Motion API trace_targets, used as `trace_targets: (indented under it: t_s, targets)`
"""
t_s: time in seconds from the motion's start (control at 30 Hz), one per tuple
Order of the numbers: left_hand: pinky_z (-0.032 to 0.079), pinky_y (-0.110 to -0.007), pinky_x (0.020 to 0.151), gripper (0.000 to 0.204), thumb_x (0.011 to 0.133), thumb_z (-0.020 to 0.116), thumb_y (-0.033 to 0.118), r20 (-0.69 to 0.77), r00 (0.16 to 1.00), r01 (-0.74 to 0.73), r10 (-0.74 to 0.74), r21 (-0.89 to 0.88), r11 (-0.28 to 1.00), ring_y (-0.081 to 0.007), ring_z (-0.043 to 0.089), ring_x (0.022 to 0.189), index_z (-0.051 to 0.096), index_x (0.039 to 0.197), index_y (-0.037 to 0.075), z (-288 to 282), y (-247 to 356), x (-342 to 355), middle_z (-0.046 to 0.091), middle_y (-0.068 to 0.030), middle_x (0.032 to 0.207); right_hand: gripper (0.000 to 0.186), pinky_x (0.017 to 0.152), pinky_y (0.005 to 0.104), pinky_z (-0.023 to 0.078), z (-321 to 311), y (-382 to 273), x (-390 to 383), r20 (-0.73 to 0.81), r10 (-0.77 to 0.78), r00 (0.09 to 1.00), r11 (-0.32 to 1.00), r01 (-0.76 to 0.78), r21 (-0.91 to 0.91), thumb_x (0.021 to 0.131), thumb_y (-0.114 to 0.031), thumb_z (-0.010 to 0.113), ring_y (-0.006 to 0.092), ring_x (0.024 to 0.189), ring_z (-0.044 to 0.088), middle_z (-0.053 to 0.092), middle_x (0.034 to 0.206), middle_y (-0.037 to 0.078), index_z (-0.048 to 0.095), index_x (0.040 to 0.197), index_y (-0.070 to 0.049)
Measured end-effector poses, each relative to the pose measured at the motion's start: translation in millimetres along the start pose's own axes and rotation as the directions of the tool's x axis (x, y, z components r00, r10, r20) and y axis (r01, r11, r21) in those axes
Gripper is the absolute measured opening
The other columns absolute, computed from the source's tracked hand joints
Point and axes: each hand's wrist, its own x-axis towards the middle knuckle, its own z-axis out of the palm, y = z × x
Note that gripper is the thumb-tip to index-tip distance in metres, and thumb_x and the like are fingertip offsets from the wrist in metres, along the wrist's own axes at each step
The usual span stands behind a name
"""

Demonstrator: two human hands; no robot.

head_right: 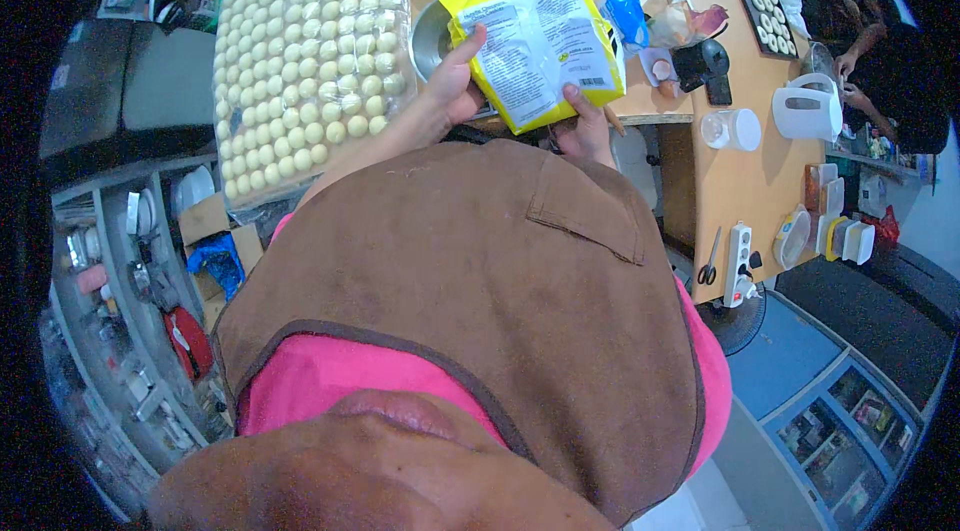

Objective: The person scrapes a yellow mixture from a bowl using a spatula, retrieves more of the mixture from a container in a box by hand, adds brown sugar from a bag to a bowl on a scale, and then pours liquid from a small bottle into the same bowl.

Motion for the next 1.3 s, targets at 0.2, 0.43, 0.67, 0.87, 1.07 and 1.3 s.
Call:
trace_targets:
  t_s: [0.2, 0.43, 0.67, 0.87, 1.07, 1.3]
  targets:
    - [0.036, -0.043, 0.096, 0.054, 0.088, 0.043, 0.047, 0.007, 1.000, 0.026, -0.026, -0.058, 0.998, -0.0234, 0.045, 0.114, 0.041, 0.125, 0.009, 0.0, -4.0, 0.3, 0.048, -0.0076, 0.124, 0.052, 0.095, 0.0413, 0.038, -6.3, 1.3, 0.2, 0.018, -0.057, 0.998, 0.998, 0.057, -0.015, 0.079, -0.006, 0.060, 0.0258, 0.110, 0.047, 0.048, 0.117, 0.010, 0.035, 0.125, -0.004]
    - [0.032, -0.043, 0.098, 0.068, 0.083, 0.036, 0.061, 0.036, 0.999, 0.036, -0.034, -0.060, 0.998, -0.0238, 0.040, 0.119, 0.037, 0.129, 0.011, 1.1, -0.4, -1.2, 0.043, -0.0075, 0.129, 0.052, 0.095, 0.0408, 0.038, -3.4, 0.3, -0.6, 0.021, -0.062, 0.998, 0.998, 0.062, -0.021, 0.080, -0.006, 0.059, 0.0247, 0.111, 0.046, 0.048, 0.117, 0.010, 0.034, 0.125, -0.004]
    - [0.030, -0.043, 0.100, 0.075, 0.080, 0.034, 0.066, 0.179, 0.984, 0.032, -0.009, -0.125, 0.992, -0.0232, 0.038, 0.121, 0.035, 0.131, 0.012, -2.6, 5.9, -4.6, 0.040, -0.0067, 0.131, 0.053, 0.098, 0.0426, 0.034, -13.4, 3.6, 3.7, 0.017, -0.029, 0.999, 1.000, 0.029, -0.012, 0.083, -0.014, 0.057, 0.0235, 0.115, 0.044, 0.045, 0.124, 0.008, 0.032, 0.129, -0.008]
    - [0.031, -0.038, 0.096, 0.067, 0.084, 0.036, 0.061, -0.038, 0.999, -0.031, 0.036, 0.133, 0.991, -0.0196, 0.045, 0.107, 0.039, 0.126, 0.010, -24.5, 15.2, -17.4, 0.048, -0.0059, 0.121, 0.050, 0.098, 0.0429, 0.035, -12.8, -0.5, 6.6, 0.007, -0.003, 1.000, 0.999, 0.002, 0.045, 0.085, -0.014, 0.054, 0.0233, 0.114, 0.045, 0.046, 0.123, 0.008, 0.031, 0.129, -0.008]
    - [0.034, -0.032, 0.093, 0.040, 0.087, 0.055, 0.019, -0.047, 0.761, -0.471, 0.647, 0.646, 0.601, -0.0161, 0.045, 0.102, 0.042, 0.122, 0.006, -51.6, 39.8, -10.6, 0.051, -0.0076, 0.110, 0.049, 0.098, 0.0437, 0.035, -20.3, -5.7, 12.6, 0.026, 0.002, 1.000, 1.000, -0.003, 0.027, 0.085, -0.015, 0.054, 0.0238, 0.114, 0.045, 0.047, 0.122, 0.008, 0.032, 0.128, -0.008]
    - [0.040, -0.027, 0.085, 0.045, 0.082, 0.062, 0.018, 0.161, 0.947, -0.296, 0.278, 0.773, 0.561, -0.0118, 0.050, 0.096, 0.046, 0.123, 0.007, -35.9, 76.4, 6.2, 0.056, -0.0058, 0.109, 0.051, 0.098, 0.0445, 0.034, -21.4, -9.1, 20.5, 0.015, 0.006, 1.000, 1.000, -0.007, 0.018, 0.084, -0.015, 0.055, 0.0251, 0.115, 0.044, 0.045, 0.124, 0.009, 0.031, 0.129, -0.008]
